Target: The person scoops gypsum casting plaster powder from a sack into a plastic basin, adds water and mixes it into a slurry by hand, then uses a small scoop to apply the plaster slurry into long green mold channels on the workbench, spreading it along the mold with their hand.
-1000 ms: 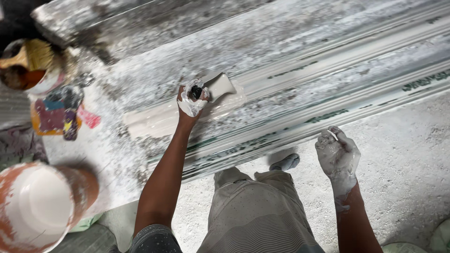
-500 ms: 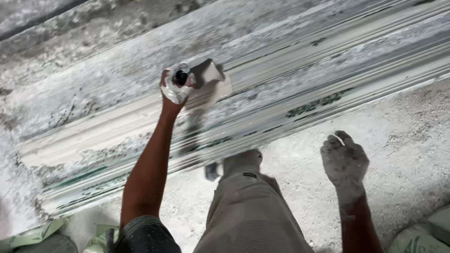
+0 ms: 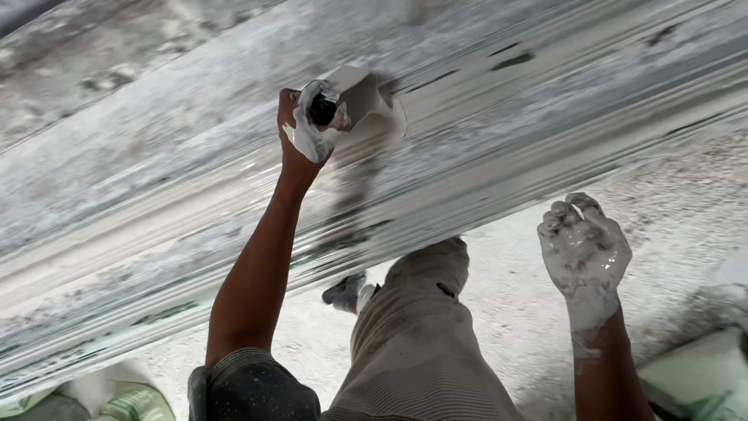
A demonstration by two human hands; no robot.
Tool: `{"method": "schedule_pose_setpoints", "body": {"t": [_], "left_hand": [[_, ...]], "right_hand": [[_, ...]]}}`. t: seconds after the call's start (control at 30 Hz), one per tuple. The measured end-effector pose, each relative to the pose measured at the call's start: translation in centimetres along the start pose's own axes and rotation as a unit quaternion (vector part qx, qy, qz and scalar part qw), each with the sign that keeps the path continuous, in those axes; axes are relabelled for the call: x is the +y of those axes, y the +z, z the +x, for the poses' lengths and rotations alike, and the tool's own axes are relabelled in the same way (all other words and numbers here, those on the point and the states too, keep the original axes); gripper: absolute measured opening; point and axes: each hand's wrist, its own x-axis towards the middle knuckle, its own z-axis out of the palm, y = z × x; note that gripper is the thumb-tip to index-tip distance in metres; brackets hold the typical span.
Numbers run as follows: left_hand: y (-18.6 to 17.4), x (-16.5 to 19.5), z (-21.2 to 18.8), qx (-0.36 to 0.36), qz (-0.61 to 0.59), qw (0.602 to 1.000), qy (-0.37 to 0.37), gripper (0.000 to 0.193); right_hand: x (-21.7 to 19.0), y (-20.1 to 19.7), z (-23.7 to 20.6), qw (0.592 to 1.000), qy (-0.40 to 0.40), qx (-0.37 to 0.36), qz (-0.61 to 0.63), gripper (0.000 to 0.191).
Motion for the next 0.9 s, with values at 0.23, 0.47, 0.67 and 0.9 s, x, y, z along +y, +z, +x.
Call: {"method": "schedule_pose_setpoints", "body": {"t": [0.23,0.47,0.67,0.9], "left_hand": [[15.8,12.0,11.2,-0.047,-0.341,0.919,-0.192,0.048],[30.8,21.4,19.6,-0.100,-0.095,0.989,-0.059,0.047],[45.6,31.2,25.5,-0.098,-0.008,0.988,-0.119,0.049],[61.7,38.5,30.9,-0.088,0.002,0.993,-0.079,0.048]], "right_hand": [[-18.9,-3.0,7.4,1.000,-0.005,0.029,-0.011,0.017],[-36.9,-9.1,20.8,1.000,0.005,-0.004,-0.012,0.020],[-55.0,-14.9,36.0,0.998,0.016,-0.033,-0.050,0.009],[-68.2,-15.2,53.7,0.949,0.010,-0.012,-0.314,0.072]]}}
